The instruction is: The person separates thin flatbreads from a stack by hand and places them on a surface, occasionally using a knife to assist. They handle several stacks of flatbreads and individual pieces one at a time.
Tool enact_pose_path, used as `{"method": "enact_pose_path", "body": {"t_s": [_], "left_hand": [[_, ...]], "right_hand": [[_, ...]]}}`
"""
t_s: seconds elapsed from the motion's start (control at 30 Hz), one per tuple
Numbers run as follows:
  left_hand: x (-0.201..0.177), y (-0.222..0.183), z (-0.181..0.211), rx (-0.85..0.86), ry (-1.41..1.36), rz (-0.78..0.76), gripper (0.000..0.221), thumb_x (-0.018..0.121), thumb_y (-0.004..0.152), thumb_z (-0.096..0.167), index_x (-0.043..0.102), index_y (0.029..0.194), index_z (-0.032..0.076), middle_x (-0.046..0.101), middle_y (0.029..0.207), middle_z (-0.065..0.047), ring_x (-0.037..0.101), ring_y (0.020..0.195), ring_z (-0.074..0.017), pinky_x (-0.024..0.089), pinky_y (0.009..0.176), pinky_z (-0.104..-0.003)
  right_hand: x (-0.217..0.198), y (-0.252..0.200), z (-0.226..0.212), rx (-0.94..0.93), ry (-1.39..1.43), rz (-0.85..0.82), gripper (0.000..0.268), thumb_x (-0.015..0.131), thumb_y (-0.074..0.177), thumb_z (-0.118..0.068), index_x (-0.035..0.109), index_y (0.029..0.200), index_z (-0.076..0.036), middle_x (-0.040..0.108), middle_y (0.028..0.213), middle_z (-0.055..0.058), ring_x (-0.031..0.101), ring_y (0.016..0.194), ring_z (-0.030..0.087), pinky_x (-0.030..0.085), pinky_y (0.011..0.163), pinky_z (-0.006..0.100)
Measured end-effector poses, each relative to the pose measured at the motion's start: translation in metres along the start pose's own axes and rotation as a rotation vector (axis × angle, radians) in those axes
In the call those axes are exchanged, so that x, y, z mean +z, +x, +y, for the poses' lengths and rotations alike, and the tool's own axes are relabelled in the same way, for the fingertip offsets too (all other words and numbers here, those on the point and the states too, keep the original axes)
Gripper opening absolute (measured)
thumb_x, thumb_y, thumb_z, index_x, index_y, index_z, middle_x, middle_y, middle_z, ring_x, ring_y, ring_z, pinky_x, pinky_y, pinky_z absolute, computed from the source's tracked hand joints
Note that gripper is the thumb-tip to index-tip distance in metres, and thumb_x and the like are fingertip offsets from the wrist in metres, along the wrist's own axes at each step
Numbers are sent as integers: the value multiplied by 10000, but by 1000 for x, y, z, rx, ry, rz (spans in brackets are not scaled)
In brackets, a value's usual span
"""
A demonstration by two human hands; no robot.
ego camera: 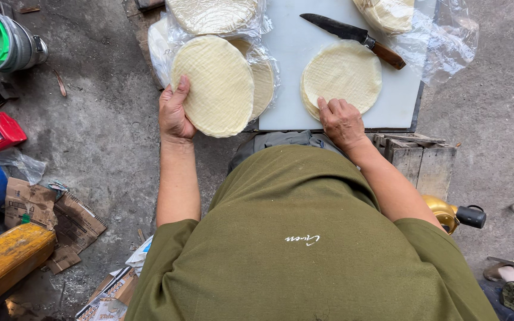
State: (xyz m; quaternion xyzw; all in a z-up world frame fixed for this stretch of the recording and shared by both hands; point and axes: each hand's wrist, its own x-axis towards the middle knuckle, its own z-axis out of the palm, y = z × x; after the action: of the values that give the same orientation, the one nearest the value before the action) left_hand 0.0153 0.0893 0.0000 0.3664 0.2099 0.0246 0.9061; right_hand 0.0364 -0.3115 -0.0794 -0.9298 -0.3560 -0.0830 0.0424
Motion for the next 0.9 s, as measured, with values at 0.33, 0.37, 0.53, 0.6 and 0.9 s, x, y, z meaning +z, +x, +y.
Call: {"method": "enact_pose_path", "body": {"t_s": [0.33,0.37,0.53,0.6,0.9], "left_hand": [[2,3,-16,-25,43,16,379,719,985,180,640,1280,-44,731,1209,-175,716,1094,-268,591,995,-410],[4,3,-21,-31,54,25,382,724,984,189,646,1276,-44,736,1201,-173,716,1090,-266,590,991,-407],[24,3,-51,-105,251,179,342,677,965,251,672,1185,-11,773,1047,-165,748,994,-259,642,851,-402],[32,4,-61,-107,230,133,321,651,996,243,674,1187,-15,767,1041,-153,736,962,-238,628,824,-381],[30,-16,-63,-126,31,-186,290,630,1030,189,589,1248,2,665,1204,-110,693,1073,-182,616,947,-374]], "right_hand": [[-37,20,-9,65,236,-45,349,712,1006,-388,727,1185,-89,645,867,60,658,802,221,561,664,347],[-46,29,-12,77,329,-31,319,722,1015,-355,731,1197,-93,665,921,67,671,825,229,568,688,353],[-78,90,-42,48,901,-58,337,734,1000,-240,694,1272,-45,684,1211,162,716,918,246,611,739,328],[-84,112,-58,-35,976,-53,341,750,980,-210,692,1265,-33,671,1244,175,720,929,242,616,777,329],[-89,129,-71,9,1152,-39,331,768,984,-104,638,1270,1,647,1273,152,737,968,212,627,822,302]]}}
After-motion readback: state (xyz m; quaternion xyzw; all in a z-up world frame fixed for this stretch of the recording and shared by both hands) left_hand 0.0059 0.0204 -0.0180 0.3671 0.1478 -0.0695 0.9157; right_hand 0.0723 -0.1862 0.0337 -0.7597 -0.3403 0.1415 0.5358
